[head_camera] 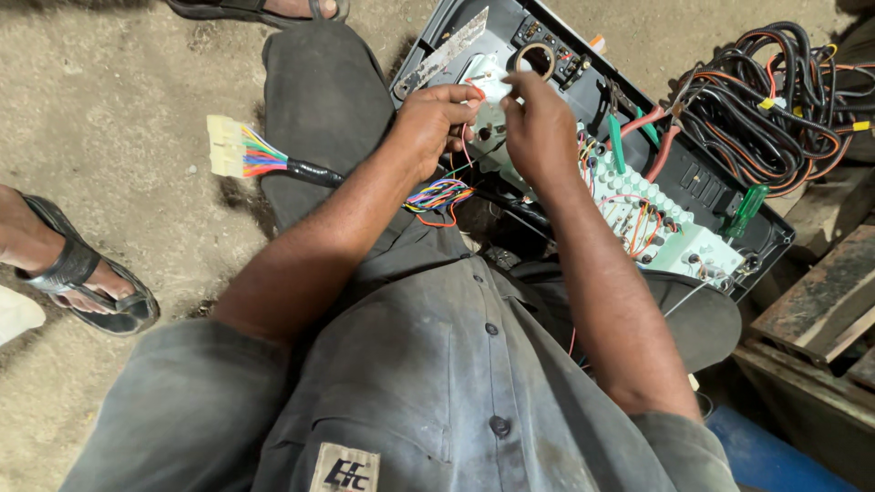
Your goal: The person sits on the floor and works on an open electrical box, stripping wire ends with pliers, twisting wires together, and securing connections with electrical tape. The person uses a screwdriver to tighten terminal screws and organizes the wires within the box.
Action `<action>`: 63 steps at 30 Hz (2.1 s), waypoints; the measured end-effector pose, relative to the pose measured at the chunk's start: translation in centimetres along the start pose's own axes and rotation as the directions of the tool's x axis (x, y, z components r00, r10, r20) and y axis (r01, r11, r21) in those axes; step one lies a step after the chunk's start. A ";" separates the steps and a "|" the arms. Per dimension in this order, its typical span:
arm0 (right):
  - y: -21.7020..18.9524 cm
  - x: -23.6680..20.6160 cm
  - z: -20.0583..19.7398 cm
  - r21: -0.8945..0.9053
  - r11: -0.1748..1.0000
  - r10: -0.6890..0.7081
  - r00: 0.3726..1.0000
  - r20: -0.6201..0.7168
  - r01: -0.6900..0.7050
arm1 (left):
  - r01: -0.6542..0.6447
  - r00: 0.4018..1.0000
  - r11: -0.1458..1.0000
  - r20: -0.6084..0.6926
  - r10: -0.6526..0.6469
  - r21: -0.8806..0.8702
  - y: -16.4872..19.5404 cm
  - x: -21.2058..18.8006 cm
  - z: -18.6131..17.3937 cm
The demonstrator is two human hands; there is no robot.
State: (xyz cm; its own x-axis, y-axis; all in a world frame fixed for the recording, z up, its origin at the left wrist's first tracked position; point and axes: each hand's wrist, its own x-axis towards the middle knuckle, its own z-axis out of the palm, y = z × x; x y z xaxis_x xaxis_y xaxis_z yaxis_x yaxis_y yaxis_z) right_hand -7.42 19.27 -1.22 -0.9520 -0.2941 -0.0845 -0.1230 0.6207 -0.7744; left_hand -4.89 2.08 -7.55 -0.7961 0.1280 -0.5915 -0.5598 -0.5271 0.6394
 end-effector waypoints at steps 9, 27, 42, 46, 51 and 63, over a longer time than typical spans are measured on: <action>-1.2 -0.4 0.1 -0.562 0.692 -0.542 0.841 0.011 0.453 | -0.015 1.000 0.999 0.021 0.016 -0.032 -0.4 0.4 -0.2; -0.6 -2.1 0.8 -0.478 0.791 -0.478 0.873 -0.092 0.382 | -0.043 0.999 0.999 0.029 0.042 0.027 -0.6 0.6 -0.1; 1.6 0.6 0.3 0.387 0.885 0.188 0.959 0.213 -0.259 | -0.137 0.990 0.989 0.034 0.136 0.047 -1.4 1.5 -0.4; 1.4 -1.0 1.1 -0.495 0.792 -0.389 0.920 0.045 0.359 | -0.150 0.988 0.985 0.035 0.147 0.082 -1.6 1.6 -0.5; 2.1 0.3 3.0 -0.339 0.941 -0.024 0.998 -0.066 0.001 | -0.157 0.988 0.982 0.027 0.155 0.102 -1.8 1.9 -0.6; 1.1 -1.4 1.7 -0.571 0.747 -0.452 0.890 -0.062 0.339 | -0.136 0.990 0.987 0.036 0.133 0.087 -1.5 1.8 -0.5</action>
State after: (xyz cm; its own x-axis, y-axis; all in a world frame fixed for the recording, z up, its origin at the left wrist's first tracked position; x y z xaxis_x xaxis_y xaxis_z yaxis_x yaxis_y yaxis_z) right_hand -5.73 19.11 -2.99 -0.8091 -0.4970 0.3135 -0.5752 0.7791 -0.2493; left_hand -5.39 2.65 -9.80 -0.8713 0.0865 -0.4830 -0.4642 -0.4644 0.7542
